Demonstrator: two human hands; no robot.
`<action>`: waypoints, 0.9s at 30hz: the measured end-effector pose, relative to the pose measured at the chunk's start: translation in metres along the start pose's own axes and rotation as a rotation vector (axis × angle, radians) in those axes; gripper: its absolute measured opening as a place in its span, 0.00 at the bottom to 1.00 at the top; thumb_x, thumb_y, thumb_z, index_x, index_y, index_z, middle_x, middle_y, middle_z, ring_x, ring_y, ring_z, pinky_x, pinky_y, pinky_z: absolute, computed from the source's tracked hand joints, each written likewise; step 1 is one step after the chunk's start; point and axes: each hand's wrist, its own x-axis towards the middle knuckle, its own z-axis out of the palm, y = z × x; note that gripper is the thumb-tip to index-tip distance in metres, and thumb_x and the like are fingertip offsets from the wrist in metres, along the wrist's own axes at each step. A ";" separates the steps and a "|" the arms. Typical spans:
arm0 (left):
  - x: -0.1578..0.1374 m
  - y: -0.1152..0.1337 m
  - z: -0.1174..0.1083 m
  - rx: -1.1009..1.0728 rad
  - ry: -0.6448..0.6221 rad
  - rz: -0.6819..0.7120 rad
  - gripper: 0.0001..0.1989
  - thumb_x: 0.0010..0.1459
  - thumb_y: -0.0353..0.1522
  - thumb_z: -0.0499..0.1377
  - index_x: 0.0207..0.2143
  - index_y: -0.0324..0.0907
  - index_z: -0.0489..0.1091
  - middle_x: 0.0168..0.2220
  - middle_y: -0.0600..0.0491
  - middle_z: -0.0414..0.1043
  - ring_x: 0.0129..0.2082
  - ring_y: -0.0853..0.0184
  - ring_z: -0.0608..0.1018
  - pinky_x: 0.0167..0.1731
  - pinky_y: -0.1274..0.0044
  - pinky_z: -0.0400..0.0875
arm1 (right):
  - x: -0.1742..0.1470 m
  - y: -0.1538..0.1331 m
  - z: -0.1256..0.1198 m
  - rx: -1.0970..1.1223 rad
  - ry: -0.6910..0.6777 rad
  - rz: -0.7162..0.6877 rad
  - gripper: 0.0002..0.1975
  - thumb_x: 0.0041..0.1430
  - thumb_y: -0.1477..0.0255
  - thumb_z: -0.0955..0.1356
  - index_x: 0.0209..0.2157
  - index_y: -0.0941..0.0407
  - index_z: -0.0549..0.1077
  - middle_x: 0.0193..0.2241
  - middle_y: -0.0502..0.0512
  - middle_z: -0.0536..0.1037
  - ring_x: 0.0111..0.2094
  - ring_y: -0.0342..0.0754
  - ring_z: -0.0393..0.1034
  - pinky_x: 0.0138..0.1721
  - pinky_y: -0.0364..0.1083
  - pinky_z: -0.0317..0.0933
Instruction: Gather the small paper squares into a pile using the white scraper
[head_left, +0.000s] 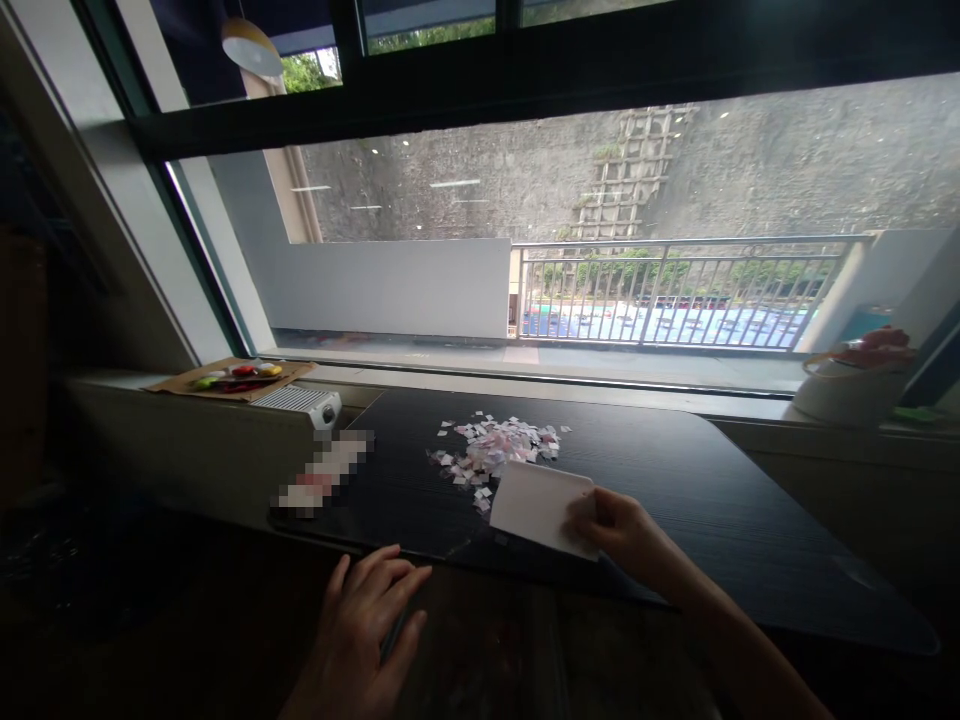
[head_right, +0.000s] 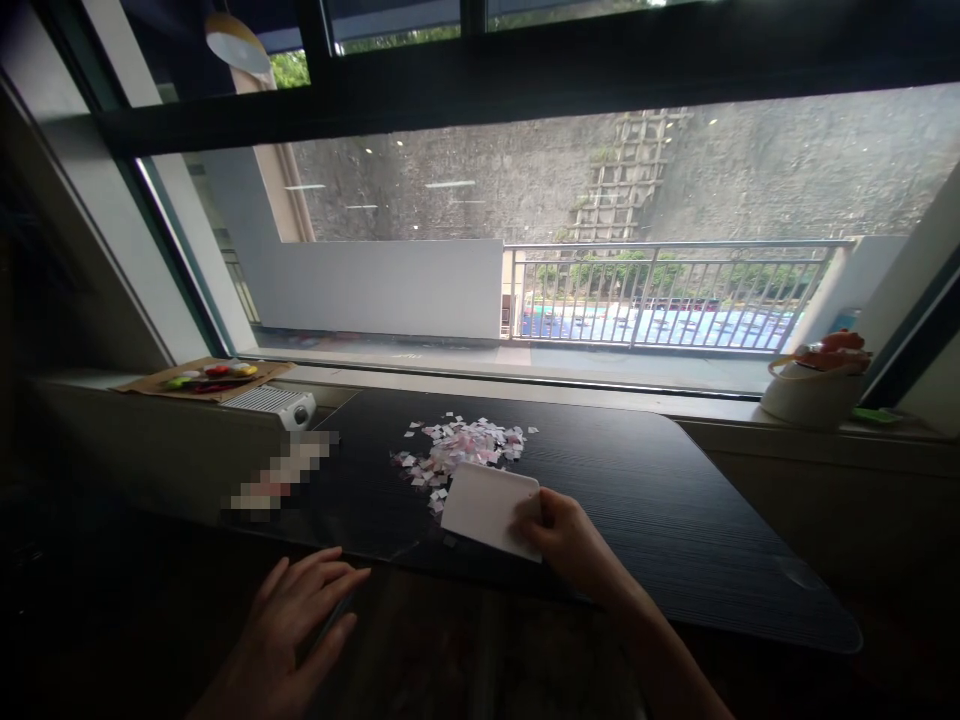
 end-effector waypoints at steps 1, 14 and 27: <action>0.000 0.000 0.000 0.001 -0.005 -0.003 0.14 0.56 0.34 0.53 0.45 0.52 0.71 0.42 0.52 0.76 0.47 0.57 0.74 0.49 0.55 0.64 | -0.001 0.000 0.000 0.012 -0.038 -0.001 0.07 0.46 0.72 0.70 0.30 0.59 0.74 0.28 0.54 0.79 0.31 0.50 0.73 0.31 0.47 0.66; -0.002 0.002 -0.003 -0.018 -0.044 -0.029 0.15 0.56 0.35 0.53 0.46 0.51 0.71 0.42 0.52 0.76 0.48 0.59 0.73 0.53 0.55 0.61 | -0.015 0.000 -0.014 0.015 -0.036 0.130 0.10 0.40 0.71 0.70 0.29 0.59 0.75 0.28 0.55 0.80 0.31 0.53 0.74 0.32 0.48 0.67; -0.001 0.002 -0.004 -0.033 -0.053 -0.047 0.15 0.56 0.34 0.53 0.45 0.52 0.71 0.41 0.52 0.76 0.49 0.57 0.73 0.50 0.52 0.62 | -0.014 -0.013 0.000 0.086 -0.138 0.134 0.11 0.40 0.71 0.70 0.30 0.59 0.74 0.28 0.54 0.79 0.32 0.53 0.73 0.31 0.47 0.65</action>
